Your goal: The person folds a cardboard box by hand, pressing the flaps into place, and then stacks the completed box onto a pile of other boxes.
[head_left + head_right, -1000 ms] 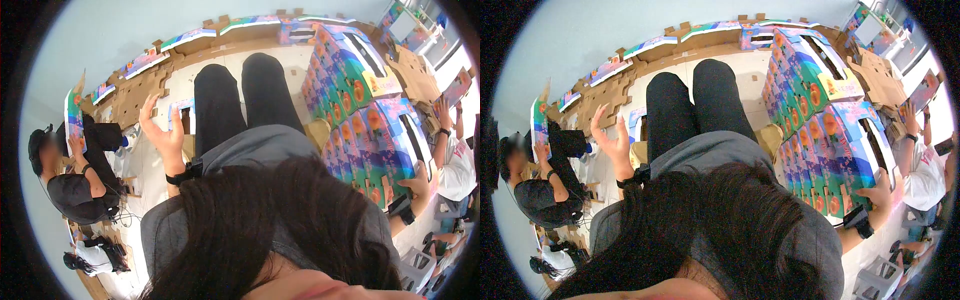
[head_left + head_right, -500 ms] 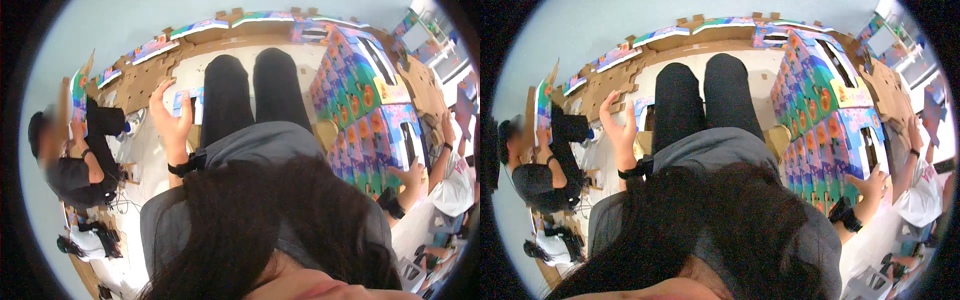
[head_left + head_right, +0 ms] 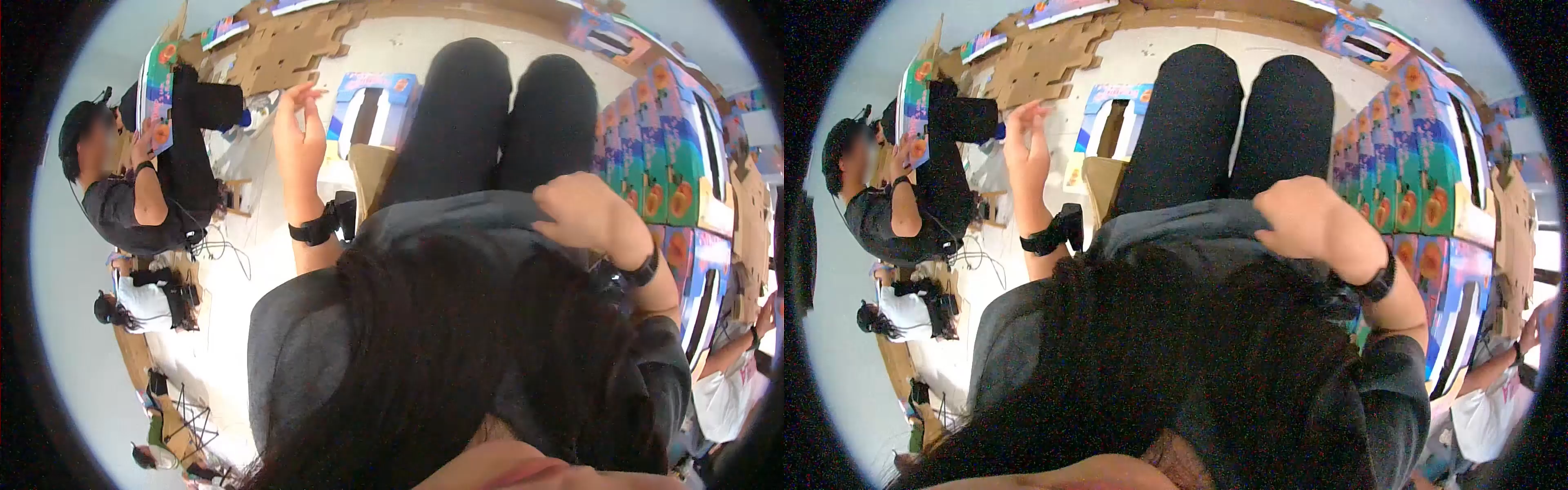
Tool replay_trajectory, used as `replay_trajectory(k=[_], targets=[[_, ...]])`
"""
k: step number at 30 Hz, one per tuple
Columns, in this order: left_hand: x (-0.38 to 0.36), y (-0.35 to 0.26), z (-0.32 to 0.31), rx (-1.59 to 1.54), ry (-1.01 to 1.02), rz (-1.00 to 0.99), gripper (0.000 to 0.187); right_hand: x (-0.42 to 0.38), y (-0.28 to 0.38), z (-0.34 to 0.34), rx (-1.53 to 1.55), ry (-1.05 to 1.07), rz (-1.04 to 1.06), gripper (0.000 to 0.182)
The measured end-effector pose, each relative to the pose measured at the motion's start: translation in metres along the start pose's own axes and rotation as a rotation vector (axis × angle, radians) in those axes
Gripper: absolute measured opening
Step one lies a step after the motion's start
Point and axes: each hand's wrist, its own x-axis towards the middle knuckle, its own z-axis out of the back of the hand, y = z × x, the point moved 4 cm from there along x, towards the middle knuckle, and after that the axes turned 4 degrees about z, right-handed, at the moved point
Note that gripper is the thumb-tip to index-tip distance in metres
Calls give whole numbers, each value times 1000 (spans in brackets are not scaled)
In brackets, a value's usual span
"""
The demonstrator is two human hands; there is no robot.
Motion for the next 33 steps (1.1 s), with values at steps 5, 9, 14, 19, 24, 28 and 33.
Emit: replay_trajectory(k=[5, 9, 14, 19, 24, 28, 33], targets=[[-26, 126, -9, 260, 506, 385, 36, 67, 9, -7, 132, 121, 165, 32], [-59, 199, -35, 475, 893, 708, 56, 88, -15, -29, 255, 185, 193, 37], [-101, 278, -100, 351, 933, 533, 63, 106, -39, -55, 314, 338, 186, 45], [-114, 302, -168, 329, 835, 195, 86, 120, -44, -48, 375, 429, 165, 42], [-138, 314, -199, 540, 845, 666, 137, 124, -49, -58, 418, 487, 119, 41], [-142, 297, -215, 825, 992, 750, 144, 123, -52, -59, 445, 484, 119, 41], [-129, 289, -211, 782, 849, 689, 137, 123, -52, -56, 452, 443, 141, 42]])
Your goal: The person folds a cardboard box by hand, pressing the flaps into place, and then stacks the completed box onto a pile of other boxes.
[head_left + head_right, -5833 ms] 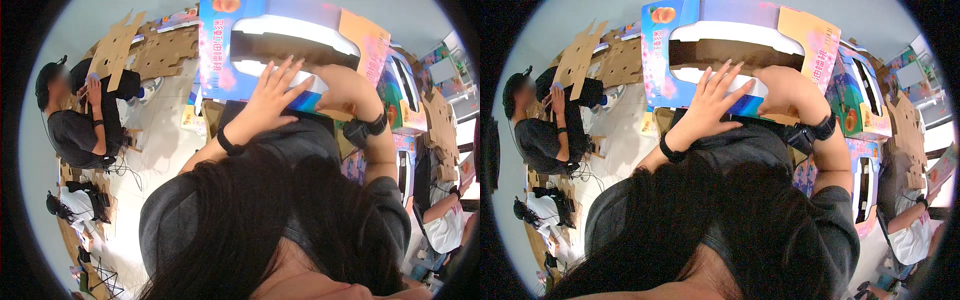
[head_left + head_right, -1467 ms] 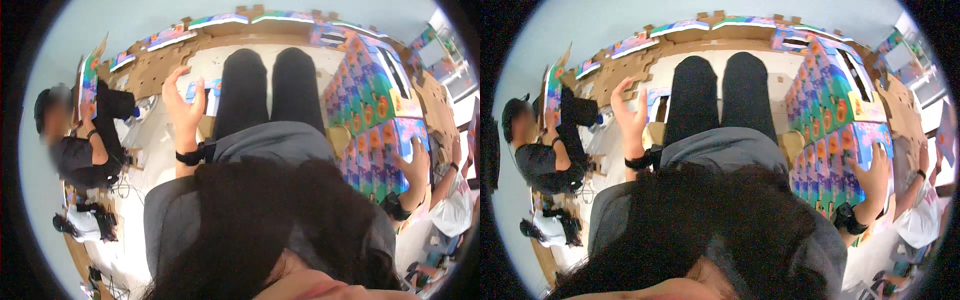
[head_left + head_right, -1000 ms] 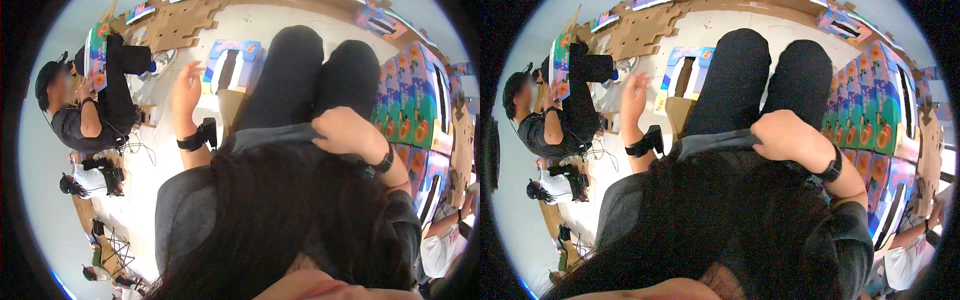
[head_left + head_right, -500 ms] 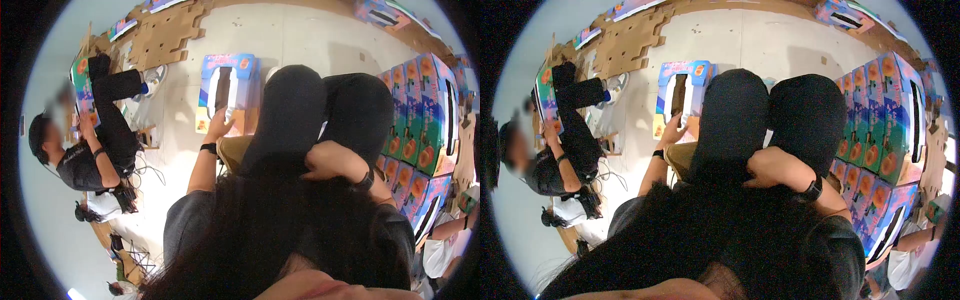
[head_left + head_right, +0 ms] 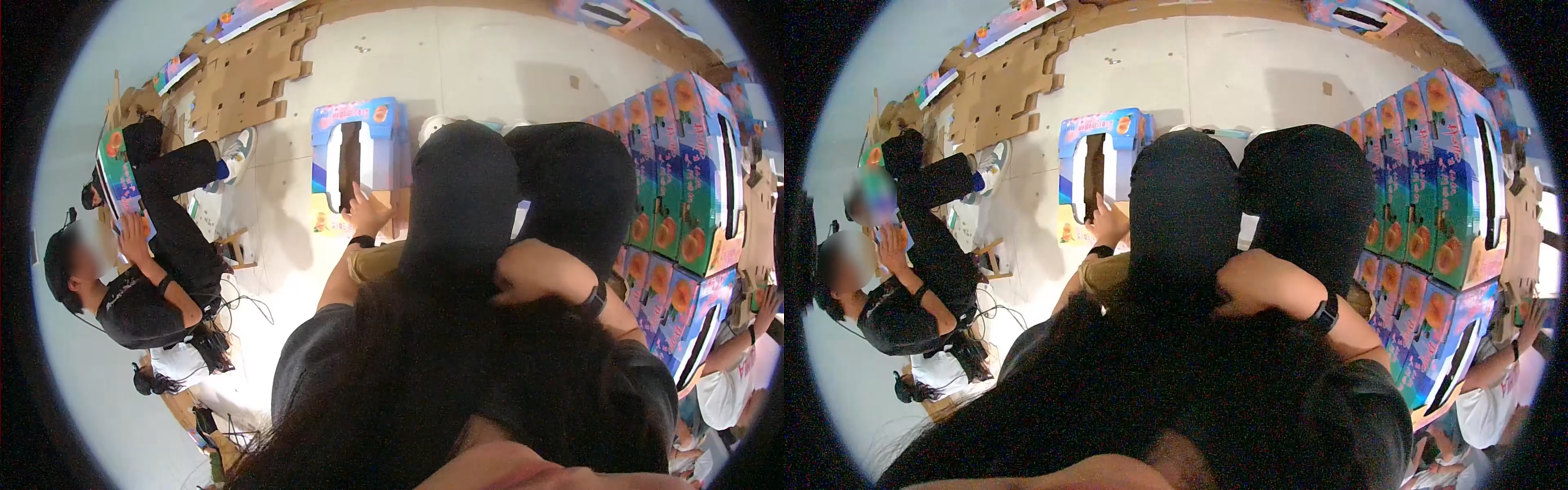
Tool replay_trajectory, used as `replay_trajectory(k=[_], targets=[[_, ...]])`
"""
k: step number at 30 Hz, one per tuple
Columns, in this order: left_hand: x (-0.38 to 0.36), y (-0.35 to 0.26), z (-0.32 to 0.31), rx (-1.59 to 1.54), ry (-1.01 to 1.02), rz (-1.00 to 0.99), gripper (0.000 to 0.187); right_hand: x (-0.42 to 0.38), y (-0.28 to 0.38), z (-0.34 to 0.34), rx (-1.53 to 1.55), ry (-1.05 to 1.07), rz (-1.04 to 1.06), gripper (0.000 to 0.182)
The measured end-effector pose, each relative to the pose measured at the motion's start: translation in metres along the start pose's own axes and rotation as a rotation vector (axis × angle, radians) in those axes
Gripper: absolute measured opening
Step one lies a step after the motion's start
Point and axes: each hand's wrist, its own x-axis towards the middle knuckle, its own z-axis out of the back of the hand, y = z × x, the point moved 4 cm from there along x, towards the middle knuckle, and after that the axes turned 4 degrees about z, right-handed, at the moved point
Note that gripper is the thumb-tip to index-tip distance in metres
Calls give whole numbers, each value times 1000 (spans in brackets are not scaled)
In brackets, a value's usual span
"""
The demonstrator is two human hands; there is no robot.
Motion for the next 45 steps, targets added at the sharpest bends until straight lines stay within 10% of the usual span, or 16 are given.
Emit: replay_trajectory(k=[6, 16, 24, 29, 40, 45], targets=[[-7, 0, 71, -181, -199, -186, 117, -1, 6, 2, -18, -9, -6, 44], [10, 20, 176, -1593, 156, -355, 84, -11, 8, -6, -50, -218, 61, 51], [-133, -21, 273, -678, -934, -856, 89, -48, 12, 10, -61, -420, 12, 53], [-220, -45, 323, -539, -1221, -1051, 112, -101, 51, 15, -40, -580, 116, 50], [-313, -126, 316, 57, -1136, -1515, 89, -199, 135, -12, -695, -1665, 425, 36], [-333, -152, 321, 305, -1064, -1604, 104, -211, 121, 5, -950, -1546, -152, 86]])
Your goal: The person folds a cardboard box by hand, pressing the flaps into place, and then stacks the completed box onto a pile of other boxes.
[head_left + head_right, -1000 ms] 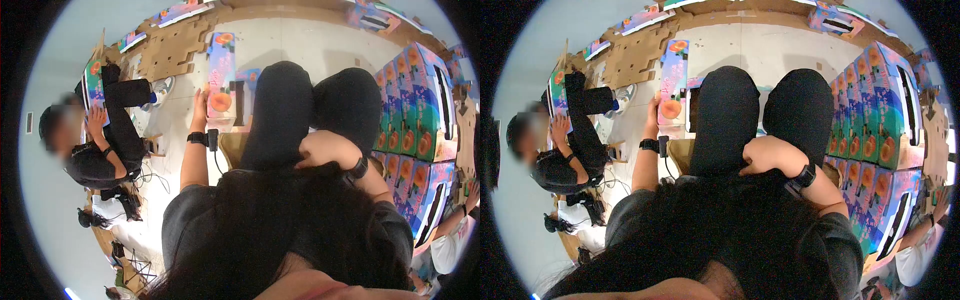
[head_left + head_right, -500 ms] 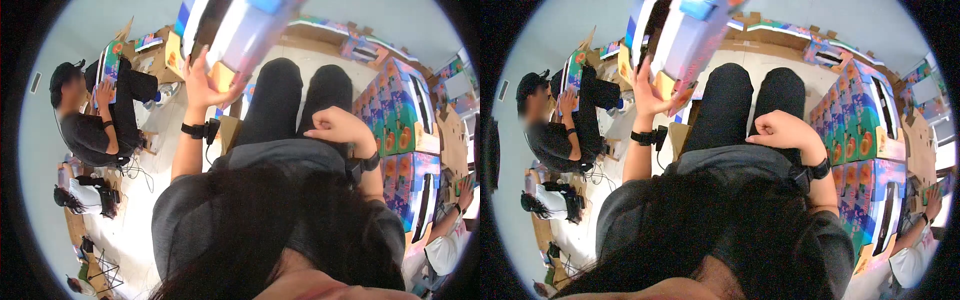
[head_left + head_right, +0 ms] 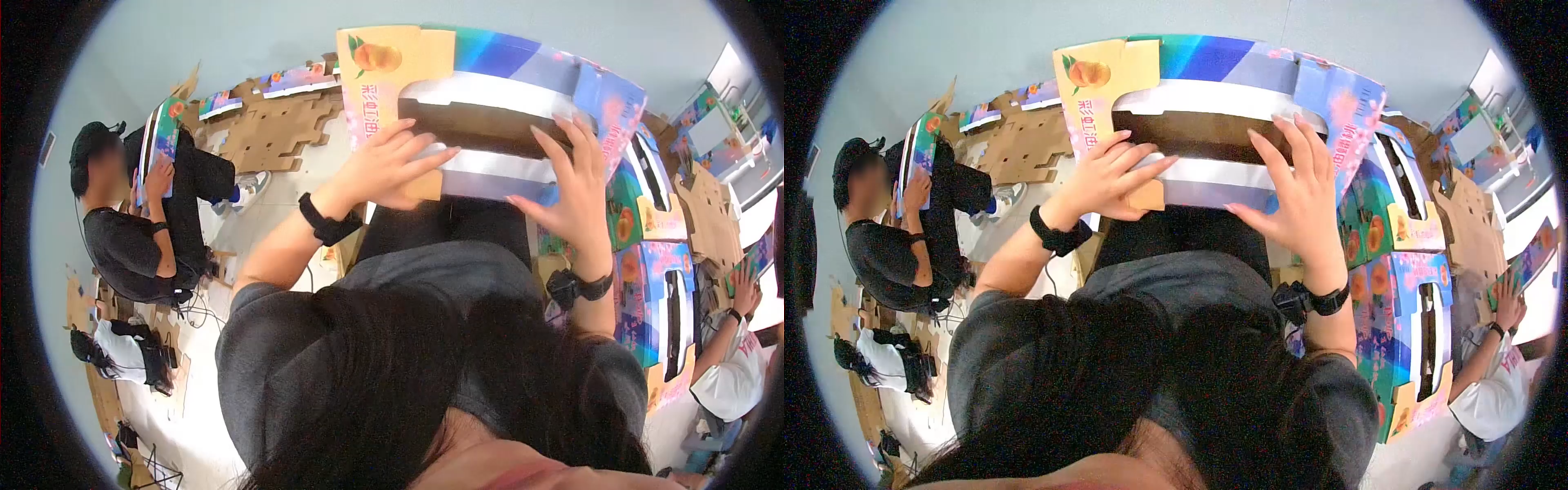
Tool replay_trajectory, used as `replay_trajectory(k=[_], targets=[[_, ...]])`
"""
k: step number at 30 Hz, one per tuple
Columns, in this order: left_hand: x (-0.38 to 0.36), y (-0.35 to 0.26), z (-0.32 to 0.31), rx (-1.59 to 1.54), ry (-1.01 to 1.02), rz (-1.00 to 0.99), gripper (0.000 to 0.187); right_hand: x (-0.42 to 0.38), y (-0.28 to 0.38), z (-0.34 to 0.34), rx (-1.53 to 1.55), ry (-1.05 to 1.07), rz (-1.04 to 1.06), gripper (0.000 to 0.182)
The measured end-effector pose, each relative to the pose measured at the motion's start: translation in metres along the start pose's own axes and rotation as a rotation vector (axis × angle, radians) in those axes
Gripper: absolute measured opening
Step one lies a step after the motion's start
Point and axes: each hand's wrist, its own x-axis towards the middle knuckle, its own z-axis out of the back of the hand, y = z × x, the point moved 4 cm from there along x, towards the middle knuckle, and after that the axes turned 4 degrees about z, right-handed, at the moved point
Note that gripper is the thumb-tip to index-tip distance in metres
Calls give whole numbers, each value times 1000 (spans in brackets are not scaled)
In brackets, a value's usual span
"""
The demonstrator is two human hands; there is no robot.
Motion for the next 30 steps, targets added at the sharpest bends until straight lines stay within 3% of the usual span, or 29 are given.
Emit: replay_trajectory(k=[6, 9, 12, 19, 25, 28, 30], targets=[[6, 13, -3, -82, 0, 52, 96, -14, -12, -16, 38, 255, -53, 103], [6, 10, -3, -83, -9, 56, 95, -21, -17, -30, 17, 240, -45, 110], [10, 3, -2, -96, -41, 89, 98, -17, -19, -31, 51, 315, -116, 104], [15, -13, 2, -75, 75, 272, 109, -15, -26, -47, 71, 258, -48, 83], [19, -26, 9, -53, 55, 327, 98, -8, -21, -51, 22, 366, -4, 80], [31, -36, 18, -1, 71, 254, 83, -8, -17, -56, 18, 444, -13, 79], [32, -32, 6, -113, 195, 314, 72, -10, -14, -57, -9, 447, -10, 77]])
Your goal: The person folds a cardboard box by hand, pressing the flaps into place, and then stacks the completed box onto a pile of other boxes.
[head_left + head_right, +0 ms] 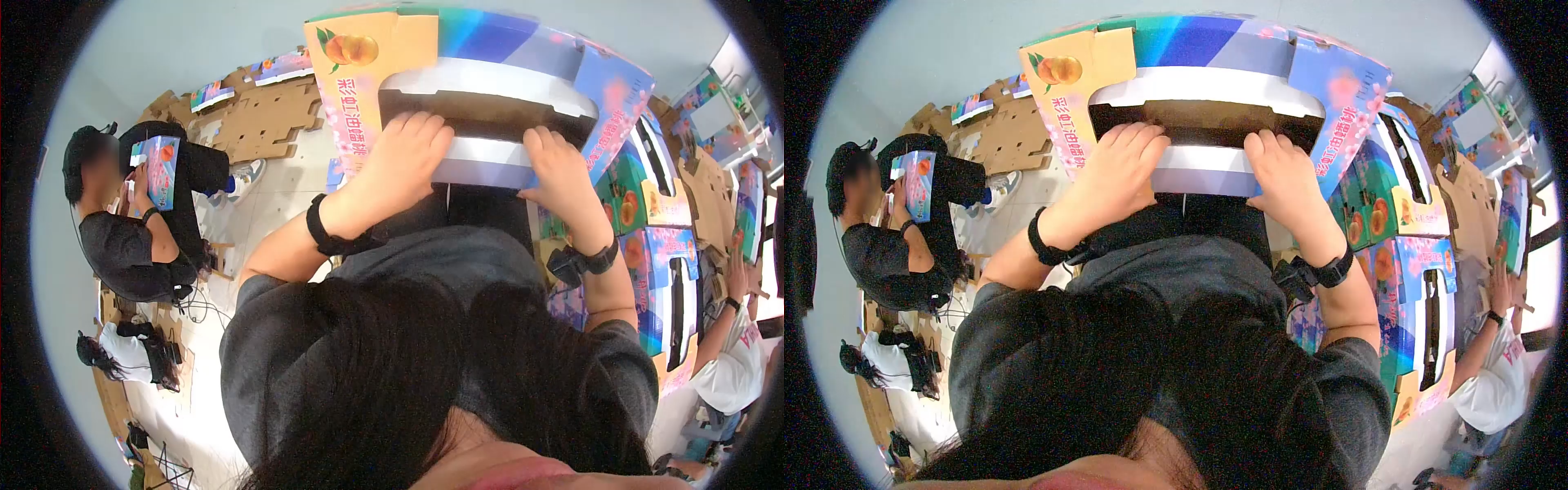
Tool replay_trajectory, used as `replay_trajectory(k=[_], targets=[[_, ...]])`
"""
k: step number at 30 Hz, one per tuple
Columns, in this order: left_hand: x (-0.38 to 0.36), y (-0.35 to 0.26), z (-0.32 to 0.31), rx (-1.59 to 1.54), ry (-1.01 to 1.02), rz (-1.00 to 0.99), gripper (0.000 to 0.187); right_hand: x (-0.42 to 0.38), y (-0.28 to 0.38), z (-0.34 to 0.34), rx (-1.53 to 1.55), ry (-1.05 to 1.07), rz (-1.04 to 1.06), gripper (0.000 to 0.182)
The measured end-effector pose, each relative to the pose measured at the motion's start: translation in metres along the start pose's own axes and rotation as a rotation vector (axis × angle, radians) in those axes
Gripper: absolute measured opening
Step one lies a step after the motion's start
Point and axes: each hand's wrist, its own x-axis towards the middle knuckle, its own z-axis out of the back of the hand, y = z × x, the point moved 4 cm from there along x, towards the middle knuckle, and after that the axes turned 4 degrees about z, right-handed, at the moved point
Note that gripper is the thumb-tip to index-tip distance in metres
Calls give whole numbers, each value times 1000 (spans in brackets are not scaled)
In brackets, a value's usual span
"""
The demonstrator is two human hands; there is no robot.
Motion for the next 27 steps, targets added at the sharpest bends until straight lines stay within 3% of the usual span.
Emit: replay_trajectory(k=[4, 5, 7, 8, 11, 14, 17, 18, 23, 26, 27], targets=[[5, 1, -9, -152, 327, 162, 53, -9, 6, -3, 85, 142, -10, 61], [0, -2, -12, -109, 156, 73, 50, -14, 3, -6, 125, 170, 0, 58], [-6, -1, -31, -212, 180, 91, 47, -19, 0, -16, 172, 183, 15, 51], [-11, -1, -34, -208, -52, -32, 36, -21, -1, -25, 178, 169, 20, 48], [-15, 16, -63, -140, -13, 10, 63, -27, -2, -42, 157, 176, -10, 44], [-18, 24, -71, -125, 9, 30, 53, -23, 0, -45, -5, 176, 28, 40], [-19, 24, -74, -148, 65, 53, 43, -15, -12, -56, -96, 315, -71, 36], [-20, 25, -74, -166, 91, 61, 40, -14, -12, -55, 11, 131, -80, 42], [-19, 15, -52, -219, 187, 109, 27, -10, -10, -55, 35, 103, -18, 42], [-11, -17, -5, -110, 146, 82, 29, 2, -8, -45, 16, 266, -19, 39], [-14, -19, -6, -31, 95, 11, 65, 8, -3, -38, -12, 351, -15, 38]])
